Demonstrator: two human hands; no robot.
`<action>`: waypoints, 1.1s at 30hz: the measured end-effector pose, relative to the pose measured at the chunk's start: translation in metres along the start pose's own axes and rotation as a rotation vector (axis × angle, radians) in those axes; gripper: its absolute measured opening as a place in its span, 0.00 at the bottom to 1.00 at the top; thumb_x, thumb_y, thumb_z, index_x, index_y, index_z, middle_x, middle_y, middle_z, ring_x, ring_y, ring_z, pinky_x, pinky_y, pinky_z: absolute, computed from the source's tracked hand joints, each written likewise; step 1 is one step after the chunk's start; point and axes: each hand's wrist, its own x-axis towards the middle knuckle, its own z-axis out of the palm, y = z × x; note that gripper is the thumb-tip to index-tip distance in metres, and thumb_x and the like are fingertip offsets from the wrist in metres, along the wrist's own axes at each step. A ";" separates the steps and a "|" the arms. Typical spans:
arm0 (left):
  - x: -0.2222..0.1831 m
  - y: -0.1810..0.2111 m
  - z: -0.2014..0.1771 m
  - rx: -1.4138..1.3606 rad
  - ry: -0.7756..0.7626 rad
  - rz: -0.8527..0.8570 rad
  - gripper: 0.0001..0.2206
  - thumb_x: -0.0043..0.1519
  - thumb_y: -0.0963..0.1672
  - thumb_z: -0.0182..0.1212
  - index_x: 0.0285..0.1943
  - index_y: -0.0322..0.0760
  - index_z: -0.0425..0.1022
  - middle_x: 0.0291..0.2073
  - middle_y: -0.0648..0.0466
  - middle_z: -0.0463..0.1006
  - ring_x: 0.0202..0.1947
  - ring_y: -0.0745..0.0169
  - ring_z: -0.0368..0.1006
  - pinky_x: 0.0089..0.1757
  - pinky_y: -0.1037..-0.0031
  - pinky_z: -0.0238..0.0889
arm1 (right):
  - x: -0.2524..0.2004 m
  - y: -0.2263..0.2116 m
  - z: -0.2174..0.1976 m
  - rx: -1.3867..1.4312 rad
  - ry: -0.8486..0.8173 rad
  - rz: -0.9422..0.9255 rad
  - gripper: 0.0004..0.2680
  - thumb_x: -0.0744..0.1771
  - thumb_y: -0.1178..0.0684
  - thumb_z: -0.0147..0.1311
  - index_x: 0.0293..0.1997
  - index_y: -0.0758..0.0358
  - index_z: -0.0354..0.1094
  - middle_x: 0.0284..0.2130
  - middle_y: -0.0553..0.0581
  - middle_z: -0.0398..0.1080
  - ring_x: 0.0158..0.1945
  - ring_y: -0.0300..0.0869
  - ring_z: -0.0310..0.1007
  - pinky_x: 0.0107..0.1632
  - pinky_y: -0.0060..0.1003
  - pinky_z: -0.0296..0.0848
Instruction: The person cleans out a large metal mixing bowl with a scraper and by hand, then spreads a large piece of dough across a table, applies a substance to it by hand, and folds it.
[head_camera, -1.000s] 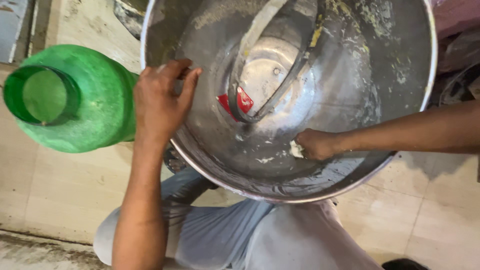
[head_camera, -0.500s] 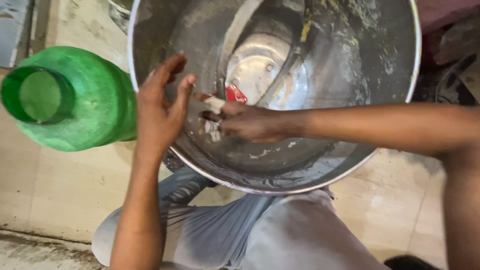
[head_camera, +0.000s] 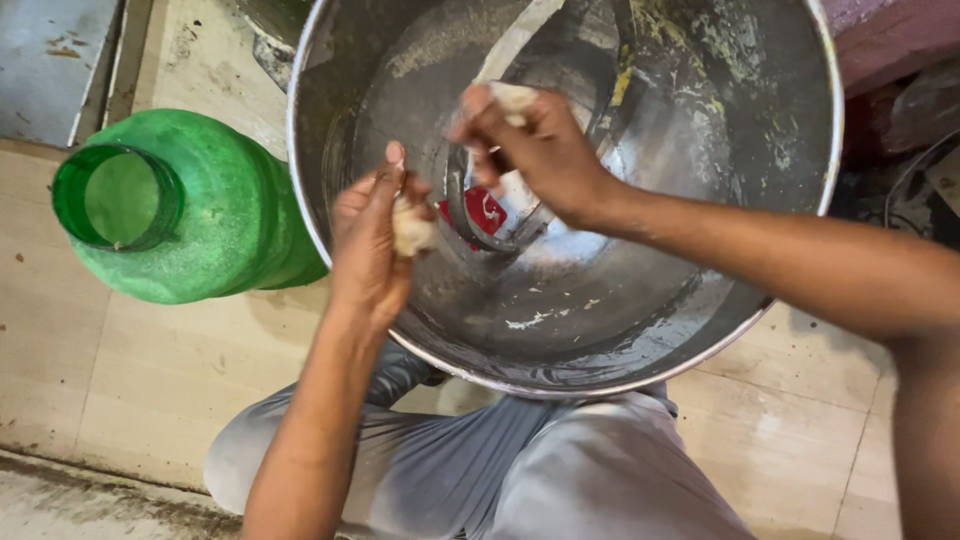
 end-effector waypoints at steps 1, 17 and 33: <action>0.000 0.006 -0.003 0.000 -0.002 -0.007 0.15 0.65 0.52 0.64 0.36 0.38 0.75 0.25 0.56 0.76 0.21 0.70 0.70 0.23 0.77 0.60 | -0.004 0.014 -0.017 -0.126 0.037 -0.024 0.20 0.80 0.41 0.45 0.39 0.67 0.73 0.26 0.50 0.74 0.30 0.34 0.75 0.31 0.28 0.75; 0.003 0.030 -0.003 1.491 -0.231 0.697 0.15 0.58 0.44 0.70 0.45 0.27 0.71 0.39 0.41 0.71 0.43 0.38 0.70 0.42 0.55 0.62 | 0.039 0.230 -0.074 -0.735 0.042 0.557 0.21 0.63 0.40 0.64 0.51 0.68 0.70 0.41 0.64 0.78 0.43 0.49 0.80 0.47 0.44 0.79; 0.005 0.035 -0.010 1.657 -0.163 0.685 0.09 0.64 0.44 0.67 0.39 0.34 0.73 0.35 0.47 0.72 0.39 0.45 0.73 0.41 0.57 0.66 | -0.123 0.208 -0.051 -0.603 -0.139 0.927 0.19 0.59 0.39 0.68 0.42 0.67 0.81 0.35 0.64 0.82 0.37 0.49 0.83 0.44 0.41 0.81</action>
